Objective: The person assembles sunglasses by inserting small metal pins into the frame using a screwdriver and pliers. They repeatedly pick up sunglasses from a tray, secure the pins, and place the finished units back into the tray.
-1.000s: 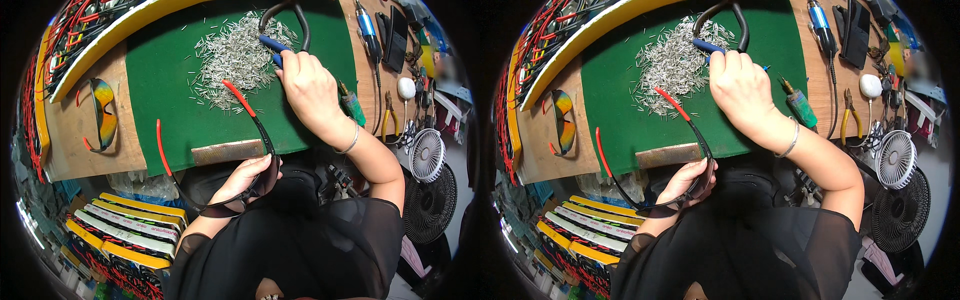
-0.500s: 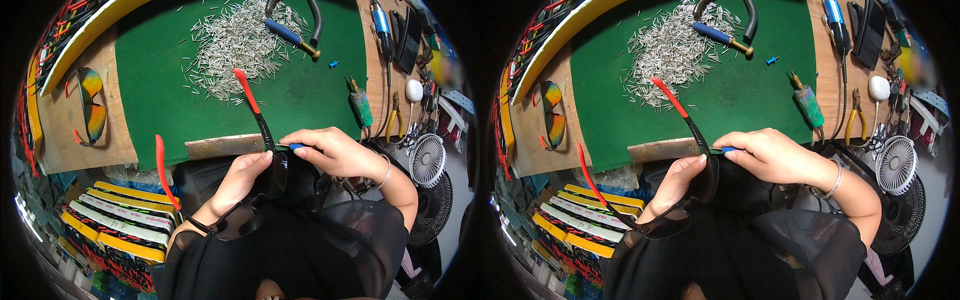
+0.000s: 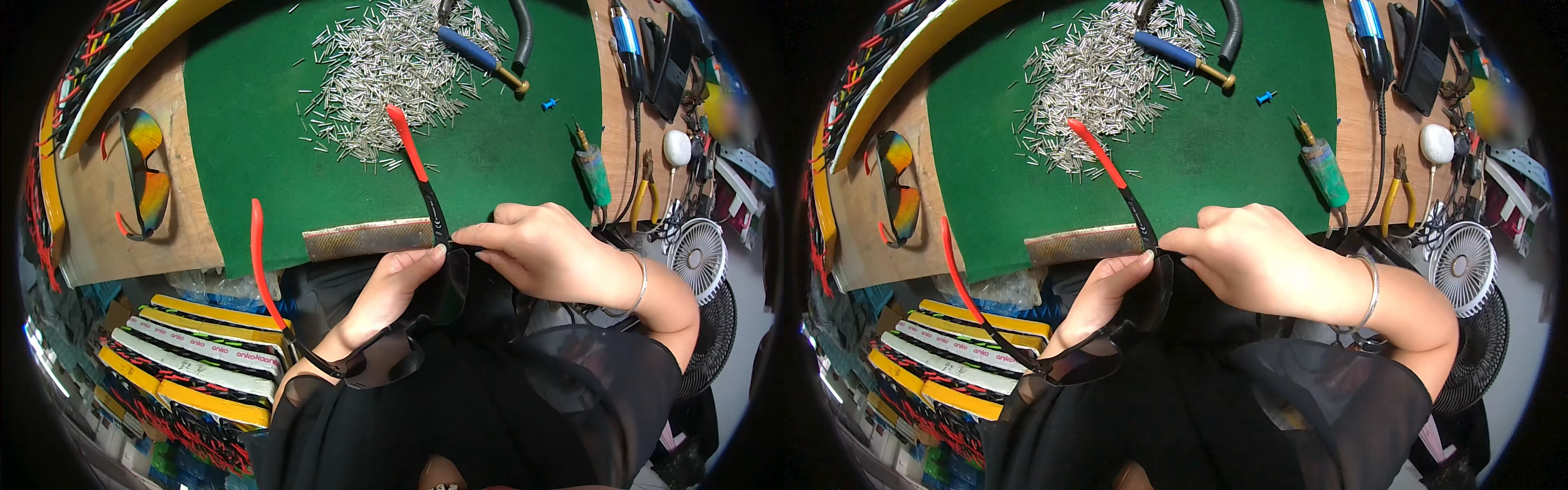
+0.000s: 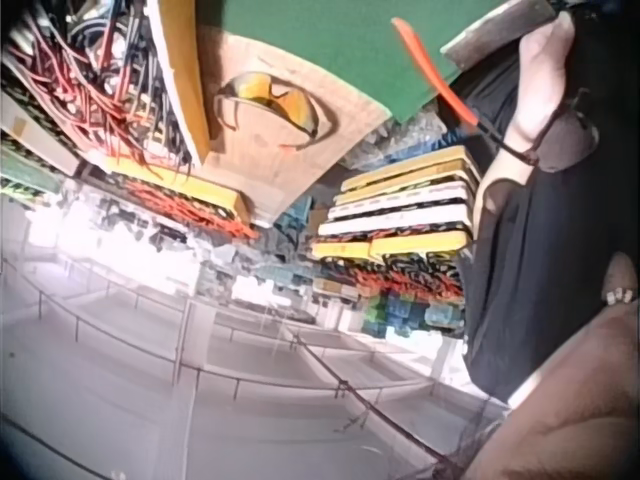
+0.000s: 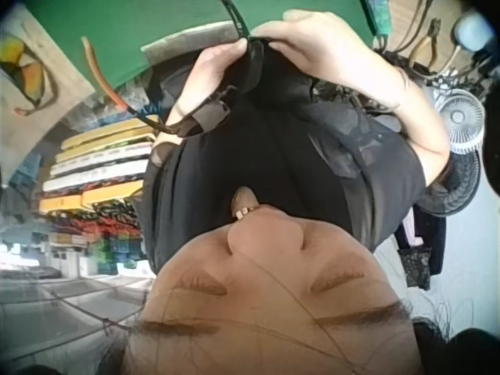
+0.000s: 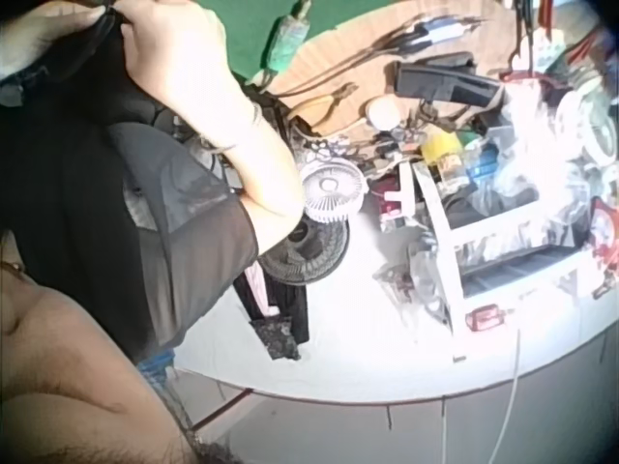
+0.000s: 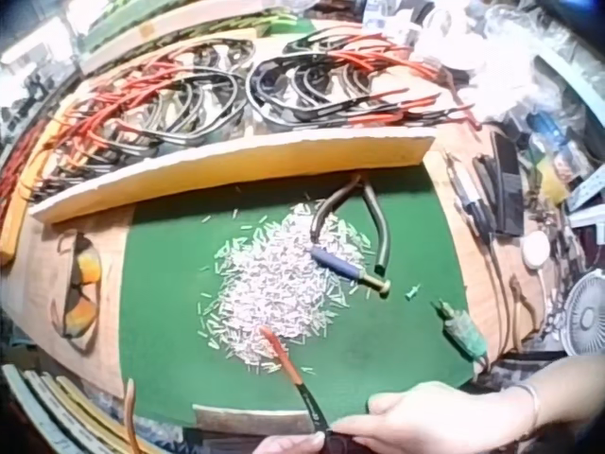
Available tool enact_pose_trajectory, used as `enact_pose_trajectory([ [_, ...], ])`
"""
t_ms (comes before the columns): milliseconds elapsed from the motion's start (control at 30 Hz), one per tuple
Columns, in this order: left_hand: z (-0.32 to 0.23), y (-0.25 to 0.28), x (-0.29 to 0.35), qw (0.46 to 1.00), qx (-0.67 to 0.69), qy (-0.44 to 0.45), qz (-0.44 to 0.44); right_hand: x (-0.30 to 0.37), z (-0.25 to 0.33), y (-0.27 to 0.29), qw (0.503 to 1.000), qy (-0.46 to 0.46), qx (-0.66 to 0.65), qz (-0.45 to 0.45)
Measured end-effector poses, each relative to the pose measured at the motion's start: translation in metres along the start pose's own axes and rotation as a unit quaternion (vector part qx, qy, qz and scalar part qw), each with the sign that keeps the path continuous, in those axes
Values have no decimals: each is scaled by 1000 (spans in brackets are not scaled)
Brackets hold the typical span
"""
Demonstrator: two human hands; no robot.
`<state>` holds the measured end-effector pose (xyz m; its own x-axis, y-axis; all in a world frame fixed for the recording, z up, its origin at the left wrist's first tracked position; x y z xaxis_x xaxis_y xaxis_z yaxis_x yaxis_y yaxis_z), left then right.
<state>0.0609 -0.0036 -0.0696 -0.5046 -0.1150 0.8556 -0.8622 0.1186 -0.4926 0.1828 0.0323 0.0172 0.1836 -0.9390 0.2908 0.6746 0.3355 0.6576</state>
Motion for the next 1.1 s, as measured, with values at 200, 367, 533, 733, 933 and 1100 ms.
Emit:
enact_pose_trajectory([
  [200,-5,2,-2,999,-26,-12,-17,-4,23,-6,977,105,183,-10],
  [367,-6,10,-9,987,-148,-51,22,3,37,-7,935,241,259,-41],
  [533,-8,5,-10,994,-91,-46,34,3,37,-10,935,244,256,-4],
  [733,-7,4,-9,995,-73,-46,41,-5,24,-7,988,95,122,-2],
  [933,-4,6,-10,994,-88,-59,9,-6,-9,-9,967,-236,-92,17],
  [1100,-5,-2,-4,994,-94,-48,15,-9,-8,-10,956,-276,-77,67],
])
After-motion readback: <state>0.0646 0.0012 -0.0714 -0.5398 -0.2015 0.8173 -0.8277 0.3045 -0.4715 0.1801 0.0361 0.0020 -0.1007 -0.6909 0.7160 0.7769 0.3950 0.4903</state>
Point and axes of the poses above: each hand's wrist, its own x-axis away from the middle knuckle, its own y-axis out of the back of the hand, z = x × y, the point moved 8 cm from there along -x, towards the middle knuckle, and after that the axes turned 14 degrees about -z, right-handed, at the moved point
